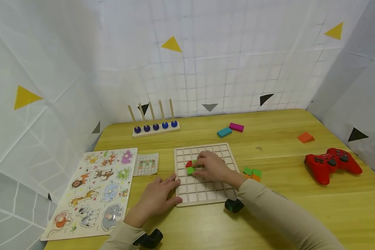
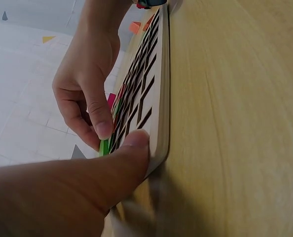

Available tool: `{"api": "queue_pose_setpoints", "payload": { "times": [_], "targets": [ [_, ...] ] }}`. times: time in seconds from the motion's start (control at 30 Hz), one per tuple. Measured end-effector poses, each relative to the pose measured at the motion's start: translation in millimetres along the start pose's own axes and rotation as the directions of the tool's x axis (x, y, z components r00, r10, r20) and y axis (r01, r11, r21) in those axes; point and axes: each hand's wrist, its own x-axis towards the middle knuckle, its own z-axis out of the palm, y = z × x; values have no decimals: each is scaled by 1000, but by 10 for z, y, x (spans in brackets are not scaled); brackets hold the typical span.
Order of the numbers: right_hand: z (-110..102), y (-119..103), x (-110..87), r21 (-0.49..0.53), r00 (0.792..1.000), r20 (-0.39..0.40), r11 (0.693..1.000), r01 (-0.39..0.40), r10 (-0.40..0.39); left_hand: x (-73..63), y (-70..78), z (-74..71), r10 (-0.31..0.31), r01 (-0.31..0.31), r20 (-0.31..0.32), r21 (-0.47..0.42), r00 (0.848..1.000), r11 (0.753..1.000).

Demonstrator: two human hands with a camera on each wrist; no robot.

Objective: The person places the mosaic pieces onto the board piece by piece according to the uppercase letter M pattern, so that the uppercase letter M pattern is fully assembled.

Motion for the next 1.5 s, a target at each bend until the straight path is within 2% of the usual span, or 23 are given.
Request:
{"api": "queue_pose_setpoints", "payload": {
  "times": [0.3,0.57,0.83,1.03,1.1,1.2,1.27,1.37,1.5],
  "targets": [
    [22,-31,24,-8,999,10,999,-43,43,0,0,2,-12,12,15,-1,1000,1000],
    [29,-21,28,14,998,0,998,-60,60,-10,-4,10,13,-12,-28,33,1000,999],
    [43,-25,33,7,997,2,997,-74,74,-9,0,6,14,-13,-24,25,1000,1000],
    [41,-23,36,-3,999,6,999,-35,35,-4,-11,14,1,0,-10,12,1000,1000],
    [25,-2,15,-6,1000,-16,1000,1,-1,0,-16,17,0,0,-9,8,1000,1000],
    [-79,68,-55,-5,998,-64,1000,4,-4,6,-19,8,6,-6,-9,-2,1000,1000],
    [-213,168,-141,10,995,-97,999,-34,35,10,-24,-2,9,-9,-4,-13,1000,1000],
    [-463,382,-347,30,983,-101,988,-153,155,17,-42,-5,10,-10,8,-25,1000,1000],
    [-739,682,-715,15,962,-50,964,-267,267,26,-82,-5,3,-3,18,-30,1000,1000]
  ]
}}
